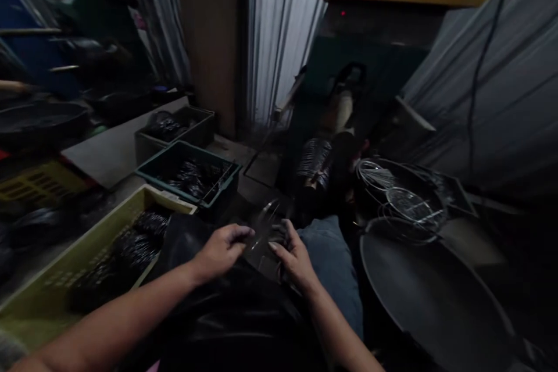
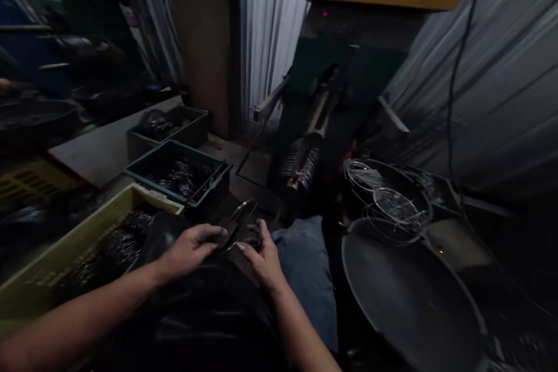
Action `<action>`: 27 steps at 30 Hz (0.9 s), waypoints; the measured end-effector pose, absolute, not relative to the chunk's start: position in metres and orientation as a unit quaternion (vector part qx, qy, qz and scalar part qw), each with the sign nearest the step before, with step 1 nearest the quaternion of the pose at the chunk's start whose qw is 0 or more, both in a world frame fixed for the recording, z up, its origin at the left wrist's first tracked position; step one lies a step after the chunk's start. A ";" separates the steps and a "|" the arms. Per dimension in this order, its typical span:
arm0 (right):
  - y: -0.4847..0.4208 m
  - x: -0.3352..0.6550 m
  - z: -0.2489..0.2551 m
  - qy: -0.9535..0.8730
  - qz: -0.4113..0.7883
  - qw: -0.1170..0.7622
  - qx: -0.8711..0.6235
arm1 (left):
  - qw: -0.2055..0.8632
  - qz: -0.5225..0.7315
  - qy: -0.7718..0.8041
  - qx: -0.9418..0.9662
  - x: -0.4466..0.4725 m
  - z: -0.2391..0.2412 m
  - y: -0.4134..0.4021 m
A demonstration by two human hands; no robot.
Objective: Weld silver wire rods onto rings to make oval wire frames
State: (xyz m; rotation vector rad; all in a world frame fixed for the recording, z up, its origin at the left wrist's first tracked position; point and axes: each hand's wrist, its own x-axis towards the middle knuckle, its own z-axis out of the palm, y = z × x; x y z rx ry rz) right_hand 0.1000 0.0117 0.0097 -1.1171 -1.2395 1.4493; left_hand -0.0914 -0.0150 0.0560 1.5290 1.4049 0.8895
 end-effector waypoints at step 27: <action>0.155 0.205 0.007 -0.400 0.485 0.611 -0.481 | 0.430 0.459 0.485 0.607 0.021 0.038 0.187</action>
